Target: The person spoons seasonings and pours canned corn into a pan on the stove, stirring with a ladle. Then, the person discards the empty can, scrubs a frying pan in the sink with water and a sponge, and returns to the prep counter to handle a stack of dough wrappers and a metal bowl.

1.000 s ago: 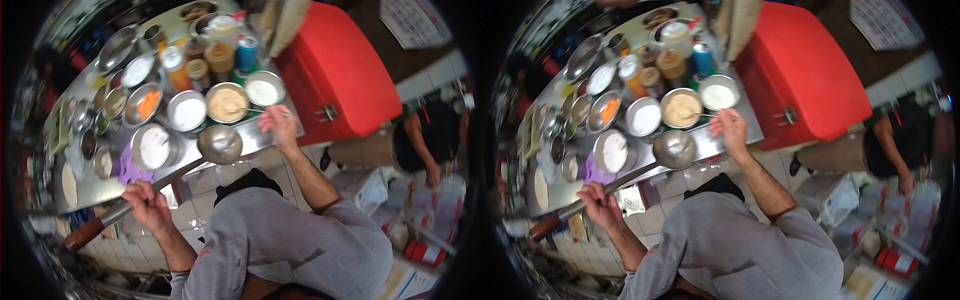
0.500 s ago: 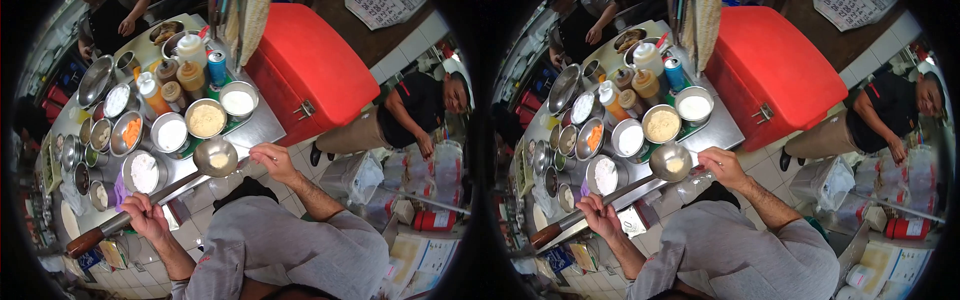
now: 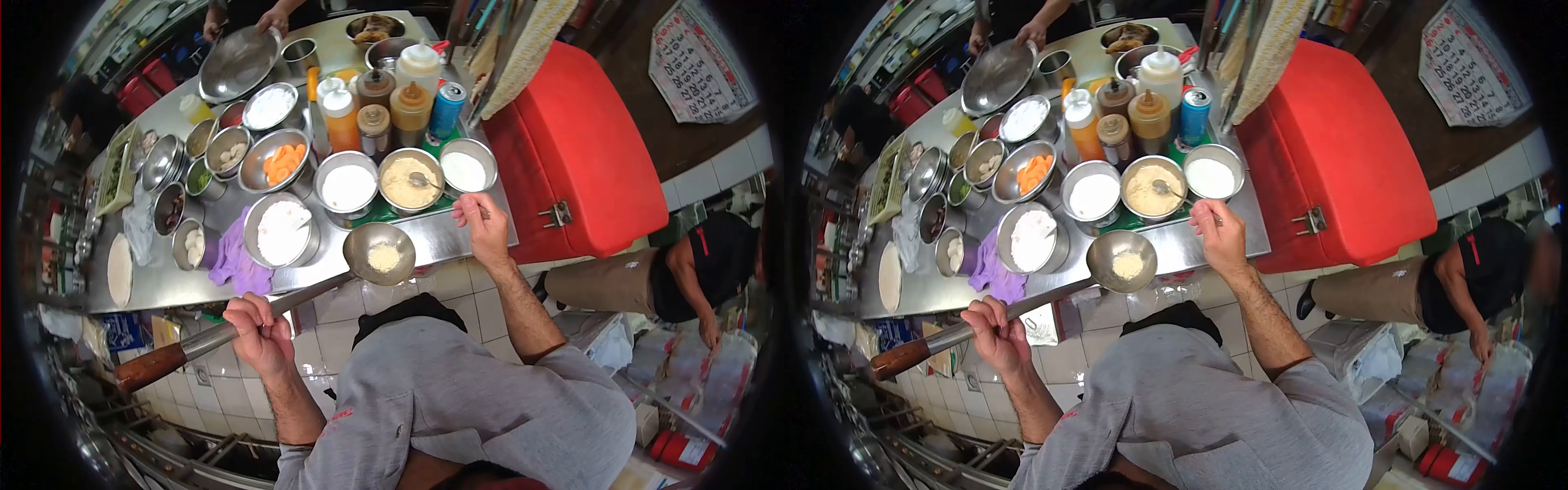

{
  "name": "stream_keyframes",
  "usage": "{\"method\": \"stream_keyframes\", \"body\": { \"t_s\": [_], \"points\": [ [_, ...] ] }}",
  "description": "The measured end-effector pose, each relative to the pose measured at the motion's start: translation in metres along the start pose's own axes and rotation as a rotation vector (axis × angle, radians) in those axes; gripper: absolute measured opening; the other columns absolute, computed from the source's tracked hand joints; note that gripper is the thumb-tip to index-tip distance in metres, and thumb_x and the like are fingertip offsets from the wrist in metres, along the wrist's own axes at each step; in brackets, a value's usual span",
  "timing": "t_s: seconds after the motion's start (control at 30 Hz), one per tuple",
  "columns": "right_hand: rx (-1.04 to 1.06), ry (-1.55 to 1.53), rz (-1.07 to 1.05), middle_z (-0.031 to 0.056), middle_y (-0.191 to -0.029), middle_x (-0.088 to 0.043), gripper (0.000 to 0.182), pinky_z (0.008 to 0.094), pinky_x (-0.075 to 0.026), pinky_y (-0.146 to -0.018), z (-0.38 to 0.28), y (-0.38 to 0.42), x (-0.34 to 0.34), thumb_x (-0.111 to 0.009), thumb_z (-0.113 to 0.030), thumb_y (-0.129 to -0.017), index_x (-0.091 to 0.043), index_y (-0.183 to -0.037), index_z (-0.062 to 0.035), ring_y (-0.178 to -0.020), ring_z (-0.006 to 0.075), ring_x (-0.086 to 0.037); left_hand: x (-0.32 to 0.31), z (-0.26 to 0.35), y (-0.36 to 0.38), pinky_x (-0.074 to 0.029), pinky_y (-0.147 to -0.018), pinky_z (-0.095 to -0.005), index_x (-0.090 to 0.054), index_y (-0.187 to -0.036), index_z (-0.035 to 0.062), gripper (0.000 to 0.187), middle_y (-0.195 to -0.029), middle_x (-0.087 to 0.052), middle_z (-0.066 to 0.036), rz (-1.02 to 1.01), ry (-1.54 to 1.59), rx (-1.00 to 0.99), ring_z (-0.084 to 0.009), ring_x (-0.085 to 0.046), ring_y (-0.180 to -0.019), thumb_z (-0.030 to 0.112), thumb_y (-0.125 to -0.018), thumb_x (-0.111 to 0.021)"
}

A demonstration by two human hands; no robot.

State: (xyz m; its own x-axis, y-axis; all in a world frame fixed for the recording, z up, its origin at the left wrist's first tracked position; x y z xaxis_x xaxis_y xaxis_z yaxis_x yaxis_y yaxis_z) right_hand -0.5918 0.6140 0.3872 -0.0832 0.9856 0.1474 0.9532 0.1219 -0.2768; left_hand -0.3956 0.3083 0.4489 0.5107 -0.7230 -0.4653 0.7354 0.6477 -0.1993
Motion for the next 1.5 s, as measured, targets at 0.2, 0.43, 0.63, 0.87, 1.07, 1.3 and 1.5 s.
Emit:
{"method": "stream_keyframes", "body": {
  "t_s": [0.2,0.43,0.63,0.87,1.07,1.3,1.5],
  "points": [
    [-0.006,-0.063,-0.047,0.0087,-0.079,-0.061,0.023,0.0231,-0.045,-0.053,0.007,-0.004,-0.004,-0.047,-0.017,-0.091,-0.056,-0.093,0.0044,-0.065,0.0118,-0.058,0.001,0.007,0.007,-0.027,-0.03,-0.0157,-0.034,-0.068,0.0084,0.042,-0.062,-0.033,-0.001,0.021,-0.028,-0.032,-0.0044,-0.023,-0.042,0.041,-0.094,-0.031],
    [0.034,0.049,-0.104,0.0093,-0.078,-0.061,0.022,0.0237,-0.046,-0.053,0.011,0.0,-0.014,-0.047,-0.016,-0.091,-0.057,-0.091,0.0031,-0.066,0.012,-0.058,-0.007,0.01,0.012,-0.031,-0.033,-0.0178,-0.034,-0.069,0.0071,0.041,-0.065,-0.036,-0.003,-0.002,-0.024,-0.037,-0.0066,-0.03,-0.042,0.039,-0.094,-0.031],
    [-0.036,-0.051,-0.133,0.0093,-0.078,-0.061,0.022,0.0244,-0.046,-0.054,0.036,0.008,-0.022,-0.047,-0.017,-0.091,-0.056,-0.09,0.0035,-0.065,0.0124,-0.058,-0.021,0.009,0.015,-0.028,-0.029,-0.0151,-0.034,-0.067,0.009,0.042,-0.063,-0.034,-0.001,0.024,-0.045,-0.042,-0.0044,-0.024,-0.042,0.042,-0.094,-0.032],
    [-0.022,-0.083,-0.094,0.0101,-0.077,-0.061,0.023,0.0244,-0.046,-0.054,0.038,0.013,-0.021,-0.046,-0.017,-0.091,-0.055,-0.089,0.0042,-0.063,0.0121,-0.057,-0.024,0.009,0.018,-0.027,-0.029,-0.0155,-0.034,-0.068,0.0091,0.042,-0.063,-0.034,-0.001,0.042,-0.092,-0.037,-0.0044,-0.023,-0.042,0.042,-0.094,-0.031],
    [-0.177,-0.314,-0.087,0.011,-0.077,-0.06,0.027,0.0241,-0.046,-0.053,0.048,0.01,-0.029,-0.044,-0.022,-0.093,-0.053,-0.087,0.0037,-0.062,0.0135,-0.057,-0.027,0.008,0.016,-0.033,-0.031,-0.0158,-0.035,-0.069,0.0075,0.042,-0.064,-0.036,-0.003,0.018,-0.076,-0.036,-0.0053,-0.029,-0.043,0.041,-0.094,-0.032],
    [-0.366,-0.583,0.07,0.0143,-0.075,-0.058,0.03,0.0258,-0.048,-0.052,0.058,0.008,-0.017,-0.043,-0.025,-0.093,-0.047,-0.09,0.0047,-0.061,0.018,-0.059,-0.024,0.005,0.014,-0.032,-0.03,-0.0157,-0.035,-0.068,0.0079,0.042,-0.063,-0.035,-0.003,0.053,-0.083,-0.033,-0.0052,-0.029,-0.044,0.042,-0.093,-0.033],
    [-0.343,-0.605,0.119,0.0159,-0.076,-0.058,0.03,0.0265,-0.049,-0.051,0.055,0.002,0.0,-0.043,-0.025,-0.093,-0.047,-0.092,0.005,-0.06,0.0196,-0.06,-0.024,-0.001,0.009,-0.032,-0.03,-0.0155,-0.035,-0.068,0.0082,0.042,-0.063,-0.035,-0.002,0.055,-0.068,-0.019,-0.0051,-0.029,-0.043,0.042,-0.093,-0.033]
  ]
}}
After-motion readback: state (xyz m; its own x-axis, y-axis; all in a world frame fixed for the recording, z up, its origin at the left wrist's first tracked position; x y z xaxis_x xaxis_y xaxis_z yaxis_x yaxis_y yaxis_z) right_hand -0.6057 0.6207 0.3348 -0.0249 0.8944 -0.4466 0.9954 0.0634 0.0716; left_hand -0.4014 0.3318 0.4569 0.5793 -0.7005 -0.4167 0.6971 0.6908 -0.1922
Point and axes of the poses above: each hand's wrist, its own y-axis away from the middle knuckle, its own x-axis out of the back of the hand, z = x × y, the point moved 7 cm from there along -y, towards the middle knuckle
